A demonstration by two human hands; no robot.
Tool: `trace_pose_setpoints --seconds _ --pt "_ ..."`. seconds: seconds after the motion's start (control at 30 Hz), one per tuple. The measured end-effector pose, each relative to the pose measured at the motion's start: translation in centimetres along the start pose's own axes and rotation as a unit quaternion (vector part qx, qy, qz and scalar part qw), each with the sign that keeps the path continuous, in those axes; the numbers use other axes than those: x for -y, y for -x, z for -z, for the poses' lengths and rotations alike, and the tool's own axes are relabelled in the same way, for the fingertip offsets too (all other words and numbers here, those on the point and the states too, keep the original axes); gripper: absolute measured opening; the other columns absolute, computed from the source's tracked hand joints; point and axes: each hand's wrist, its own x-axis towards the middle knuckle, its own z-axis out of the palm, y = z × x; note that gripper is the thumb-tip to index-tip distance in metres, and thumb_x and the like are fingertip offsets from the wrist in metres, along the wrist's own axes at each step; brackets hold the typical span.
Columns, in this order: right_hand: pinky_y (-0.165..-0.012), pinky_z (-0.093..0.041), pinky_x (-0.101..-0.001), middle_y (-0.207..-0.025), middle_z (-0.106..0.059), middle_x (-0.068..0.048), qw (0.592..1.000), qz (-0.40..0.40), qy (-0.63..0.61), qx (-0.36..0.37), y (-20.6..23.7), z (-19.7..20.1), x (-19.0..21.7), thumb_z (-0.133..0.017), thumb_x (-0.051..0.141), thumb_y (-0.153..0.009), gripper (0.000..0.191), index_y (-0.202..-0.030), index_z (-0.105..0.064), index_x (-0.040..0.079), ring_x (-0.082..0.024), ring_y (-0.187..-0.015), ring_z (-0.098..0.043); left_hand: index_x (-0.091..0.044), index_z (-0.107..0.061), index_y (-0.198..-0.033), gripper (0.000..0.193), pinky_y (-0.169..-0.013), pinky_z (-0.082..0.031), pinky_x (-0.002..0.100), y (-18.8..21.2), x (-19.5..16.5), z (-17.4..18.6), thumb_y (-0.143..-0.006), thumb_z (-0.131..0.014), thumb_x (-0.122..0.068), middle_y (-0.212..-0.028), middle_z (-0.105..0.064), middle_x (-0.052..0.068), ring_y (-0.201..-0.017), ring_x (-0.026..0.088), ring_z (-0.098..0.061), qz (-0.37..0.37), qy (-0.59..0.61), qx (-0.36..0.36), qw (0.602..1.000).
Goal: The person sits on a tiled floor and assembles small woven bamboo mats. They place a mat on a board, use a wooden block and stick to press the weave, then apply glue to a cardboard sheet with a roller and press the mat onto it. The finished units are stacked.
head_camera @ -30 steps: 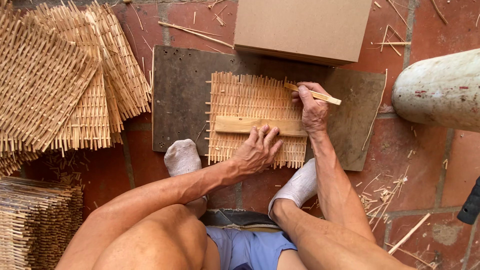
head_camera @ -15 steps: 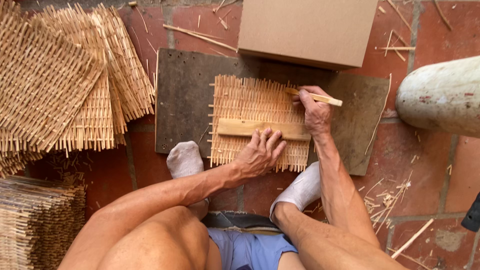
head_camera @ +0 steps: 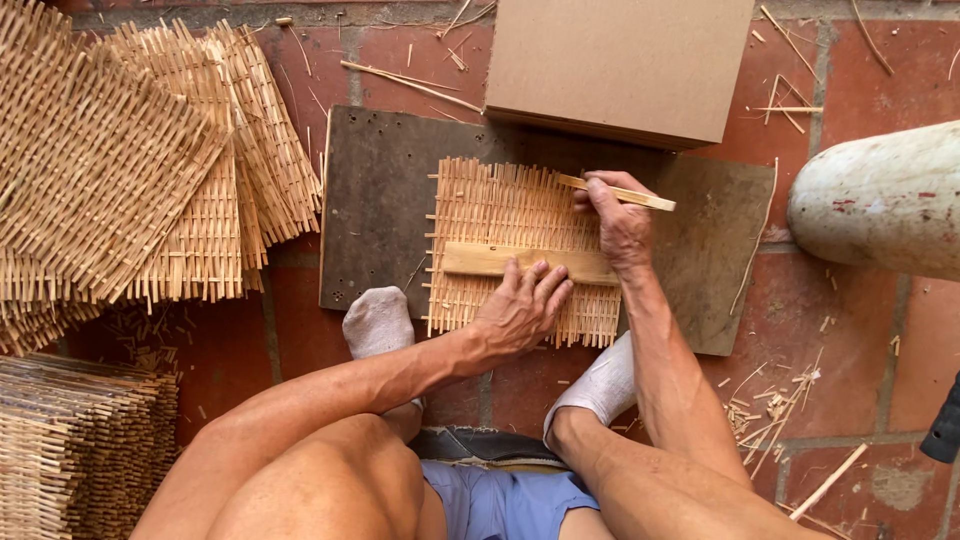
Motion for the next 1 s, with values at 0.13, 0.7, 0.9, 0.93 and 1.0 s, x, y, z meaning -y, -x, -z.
trace_pose_setpoints --seconds 0.13,0.7,0.9,0.93,1.0 --pt "-0.070 -0.063 -0.0299 -0.091 -0.076 -0.012 0.999 0.013 0.051 0.005 0.2 -1.5 -0.1 -0.062 0.014 -0.103 0.020 -0.110 -0.071 -0.001 -0.017 -0.079 -0.074 -0.008 -0.024 -0.159 0.066 -0.098 -0.040 0.077 0.1 0.0 -0.3 -0.103 -0.033 -0.041 -0.166 -0.023 0.014 -0.143 0.039 -0.040 0.015 0.022 0.000 1.000" --pt "-0.067 -0.064 -0.0315 -0.088 -0.076 -0.016 0.993 -0.011 0.117 0.033 0.4 -1.2 0.3 -0.061 0.016 -0.102 0.021 -0.107 -0.071 -0.002 -0.018 -0.076 -0.074 -0.026 -0.035 -0.158 0.059 -0.097 -0.035 0.085 0.5 0.0 -1.9 -0.105 -0.034 -0.051 -0.168 -0.016 0.011 -0.147 0.039 -0.033 -0.001 0.061 0.016 0.998" --pt "-0.070 -0.064 -0.0304 -0.088 -0.075 -0.014 1.000 -0.027 0.003 0.013 -0.5 -1.2 0.3 -0.061 0.016 -0.102 0.021 -0.109 -0.071 -0.002 -0.018 -0.077 -0.074 -0.025 -0.036 -0.157 0.058 -0.098 -0.034 0.085 0.2 0.7 -1.4 -0.105 -0.034 -0.050 -0.168 -0.016 0.011 -0.147 0.038 -0.032 0.001 0.049 0.019 0.999" --pt "-0.072 -0.064 -0.0302 -0.089 -0.074 -0.014 1.000 -0.017 -0.008 -0.001 -0.4 -1.4 0.3 -0.062 0.016 -0.103 0.021 -0.110 -0.070 -0.002 -0.018 -0.078 -0.073 -0.024 -0.036 -0.157 0.059 -0.097 -0.034 0.085 0.2 0.7 -1.3 -0.104 -0.034 -0.051 -0.168 -0.016 0.012 -0.147 0.039 -0.032 -0.002 0.047 0.019 0.999" --pt "-0.073 -0.063 -0.0301 -0.091 -0.075 -0.014 1.000 0.006 -0.026 0.004 -0.2 -2.4 0.2 -0.063 0.016 -0.104 0.021 -0.111 -0.070 -0.002 -0.017 -0.079 -0.073 -0.024 -0.037 -0.157 0.059 -0.097 -0.034 0.085 0.2 0.7 -1.2 -0.104 -0.034 -0.050 -0.168 -0.016 0.012 -0.147 0.039 -0.033 0.005 0.045 0.009 0.999"
